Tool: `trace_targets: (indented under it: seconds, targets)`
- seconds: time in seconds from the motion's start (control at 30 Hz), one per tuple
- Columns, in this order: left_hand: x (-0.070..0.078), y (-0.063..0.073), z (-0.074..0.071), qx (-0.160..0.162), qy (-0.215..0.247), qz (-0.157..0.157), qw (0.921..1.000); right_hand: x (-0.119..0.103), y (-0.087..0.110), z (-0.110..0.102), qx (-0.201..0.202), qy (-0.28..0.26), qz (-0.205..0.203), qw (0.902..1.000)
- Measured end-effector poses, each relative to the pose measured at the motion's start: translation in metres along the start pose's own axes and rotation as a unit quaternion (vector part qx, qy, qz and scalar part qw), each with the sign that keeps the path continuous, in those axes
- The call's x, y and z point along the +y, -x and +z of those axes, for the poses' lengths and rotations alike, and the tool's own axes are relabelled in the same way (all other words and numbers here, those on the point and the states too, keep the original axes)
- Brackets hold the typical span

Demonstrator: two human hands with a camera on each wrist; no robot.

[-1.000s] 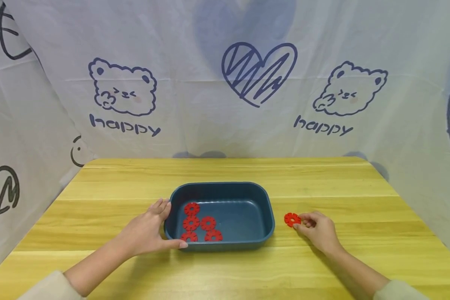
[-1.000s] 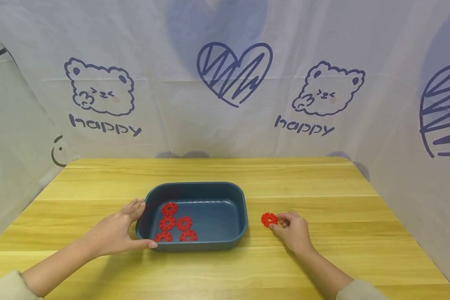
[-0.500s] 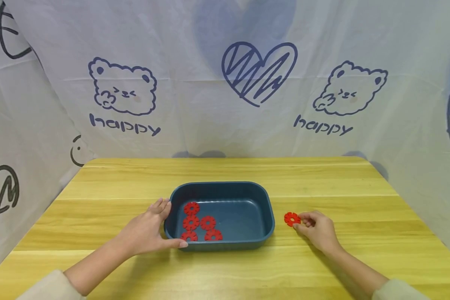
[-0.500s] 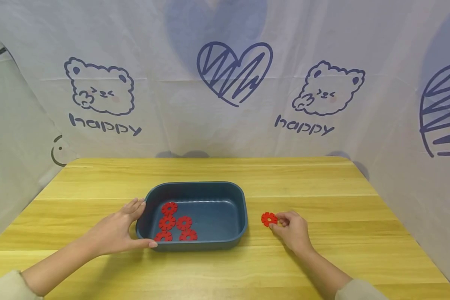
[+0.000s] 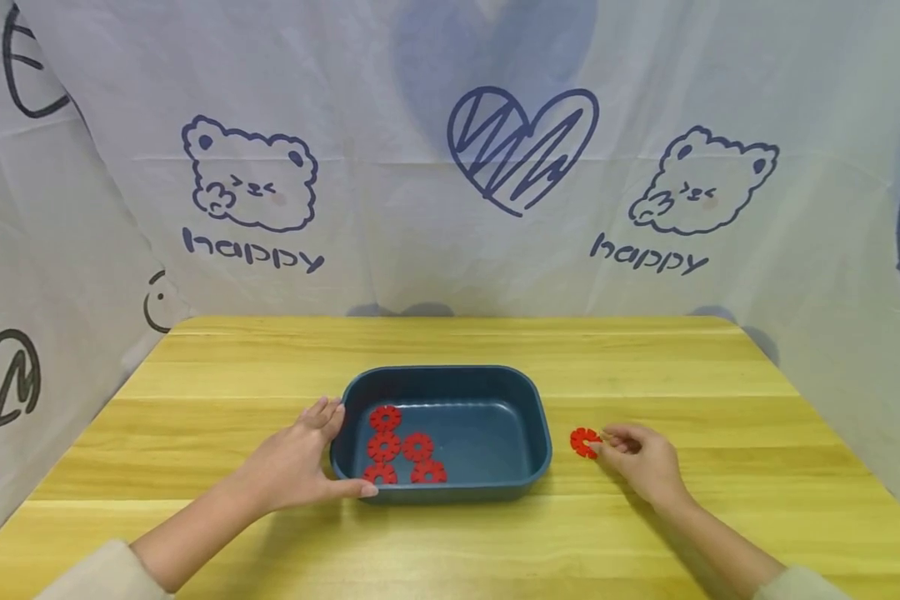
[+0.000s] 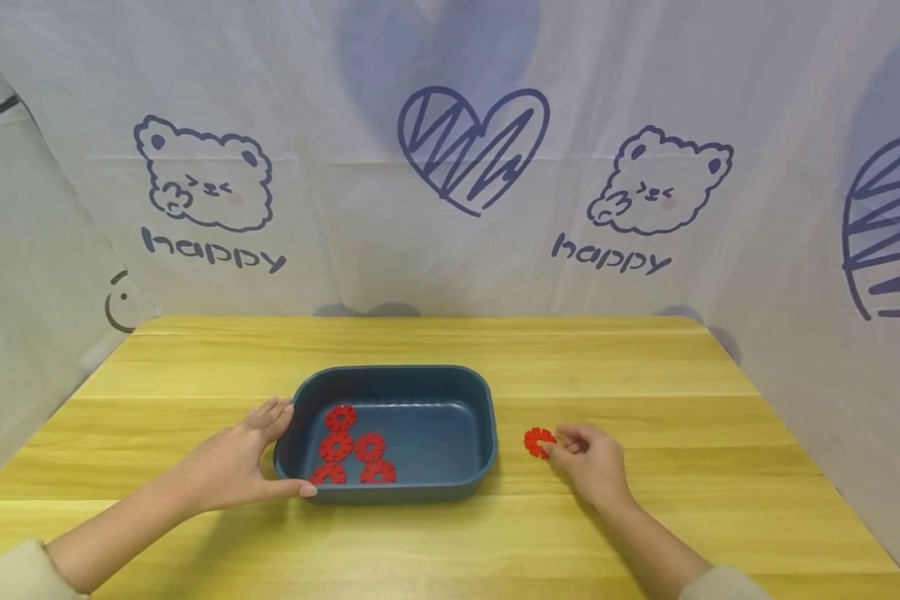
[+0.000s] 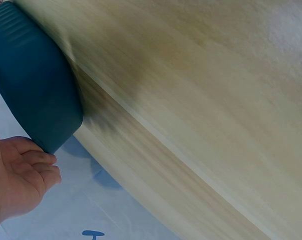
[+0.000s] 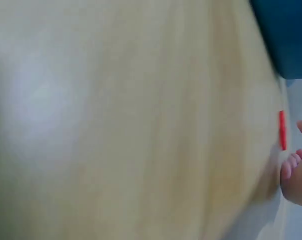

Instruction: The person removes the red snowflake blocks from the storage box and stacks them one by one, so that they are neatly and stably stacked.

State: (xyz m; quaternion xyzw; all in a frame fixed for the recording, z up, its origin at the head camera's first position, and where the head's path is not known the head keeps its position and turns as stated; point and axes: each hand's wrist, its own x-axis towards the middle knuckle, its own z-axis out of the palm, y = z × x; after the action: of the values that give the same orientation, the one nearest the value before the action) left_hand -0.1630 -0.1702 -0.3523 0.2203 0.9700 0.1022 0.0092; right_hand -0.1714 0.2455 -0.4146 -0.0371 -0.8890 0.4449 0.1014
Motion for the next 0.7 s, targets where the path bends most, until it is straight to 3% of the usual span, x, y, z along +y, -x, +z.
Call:
trace_targets:
  seconds: [0.13,0.27,0.5,0.7]
  targets:
    - [0.0,0.0,0.001,-0.002,0.001,0.002,1.0,-0.016,-0.007,-0.011,0.049,-0.043,0.015,0.9978]
    - [0.001,0.001,0.0,-0.001,-0.002,0.0,1.0,-0.04,-0.016,-0.02,0.075,-0.087,-0.005,0.9934]
    - [0.001,0.0,0.0,-0.001,-0.006,-0.001,1.0,-0.07,-0.023,-0.024,0.061,-0.142,-0.043,0.987]
    - [0.001,0.0,-0.001,-0.003,-0.006,-0.001,1.0,-0.09,-0.023,-0.013,0.032,-0.206,-0.081,0.9747]
